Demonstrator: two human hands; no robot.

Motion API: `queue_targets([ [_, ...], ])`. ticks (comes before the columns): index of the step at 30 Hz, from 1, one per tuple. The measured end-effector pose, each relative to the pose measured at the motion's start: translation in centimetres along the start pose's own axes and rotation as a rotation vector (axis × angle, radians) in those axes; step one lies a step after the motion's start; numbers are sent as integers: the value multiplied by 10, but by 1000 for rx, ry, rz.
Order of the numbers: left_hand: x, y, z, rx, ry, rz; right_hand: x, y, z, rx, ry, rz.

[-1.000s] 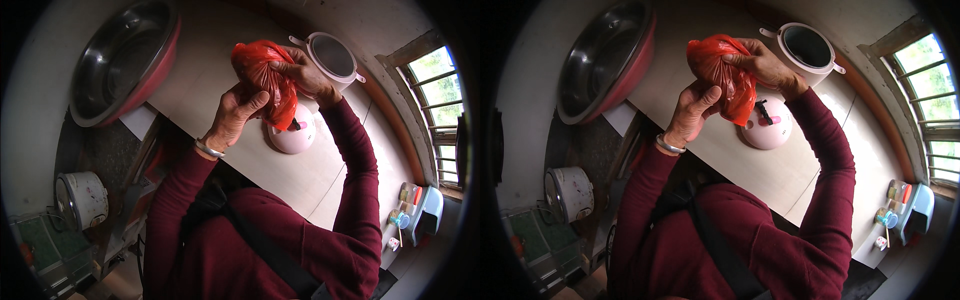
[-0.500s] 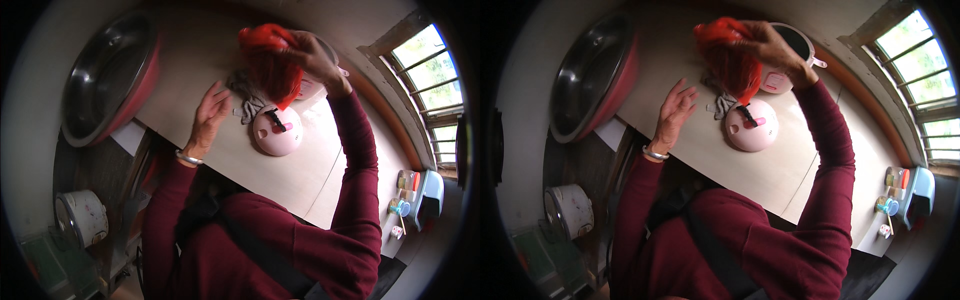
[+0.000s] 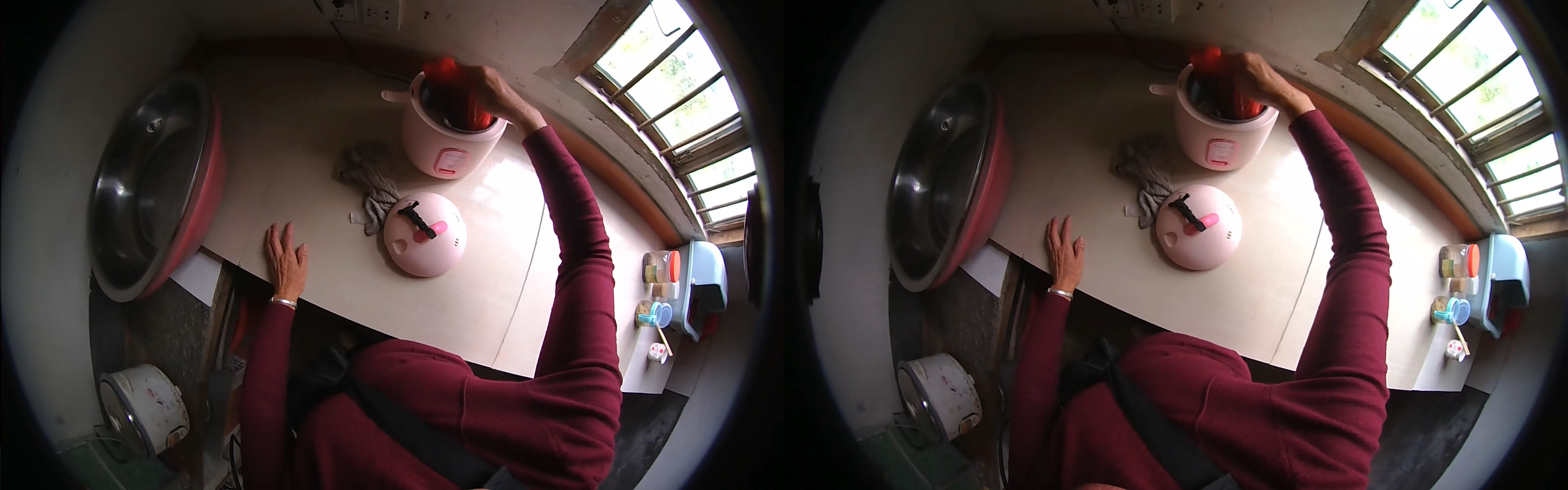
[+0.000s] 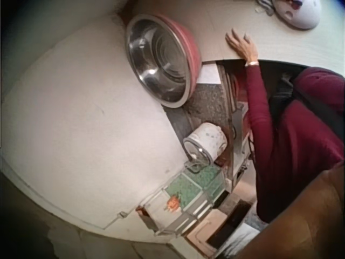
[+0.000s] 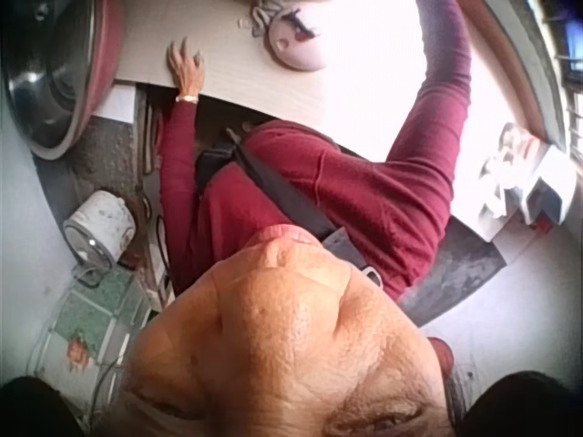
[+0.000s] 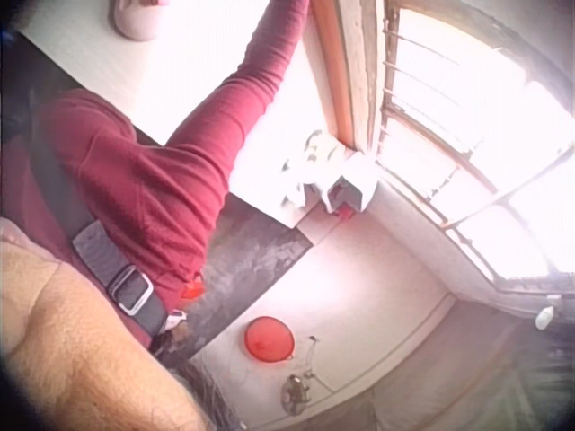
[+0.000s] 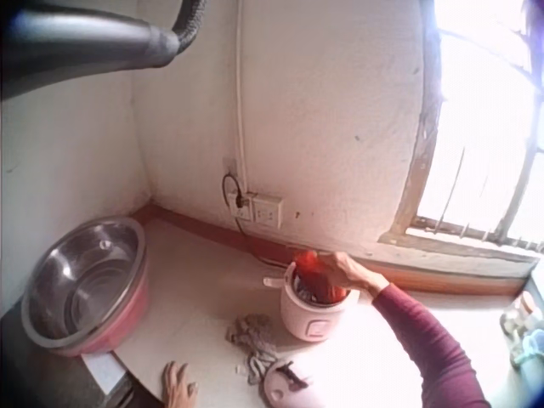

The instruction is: The person wipes a kitchen countertop with a cloth, moving various items like a cup rack, jars, and a large bag of rice to clean underneath them. They also wipe the top of a rice cooker and a metal basin before walking out of the room.

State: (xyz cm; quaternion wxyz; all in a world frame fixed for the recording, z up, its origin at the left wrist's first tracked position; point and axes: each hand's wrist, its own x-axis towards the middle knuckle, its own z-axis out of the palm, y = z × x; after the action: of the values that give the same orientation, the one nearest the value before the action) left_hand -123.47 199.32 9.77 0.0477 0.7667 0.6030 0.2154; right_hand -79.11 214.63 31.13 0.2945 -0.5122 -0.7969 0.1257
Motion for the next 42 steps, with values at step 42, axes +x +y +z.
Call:
queue_targets([
  [42,-1,7,-7,48,44,7,-8,-48,0,-398,153,-37],
])
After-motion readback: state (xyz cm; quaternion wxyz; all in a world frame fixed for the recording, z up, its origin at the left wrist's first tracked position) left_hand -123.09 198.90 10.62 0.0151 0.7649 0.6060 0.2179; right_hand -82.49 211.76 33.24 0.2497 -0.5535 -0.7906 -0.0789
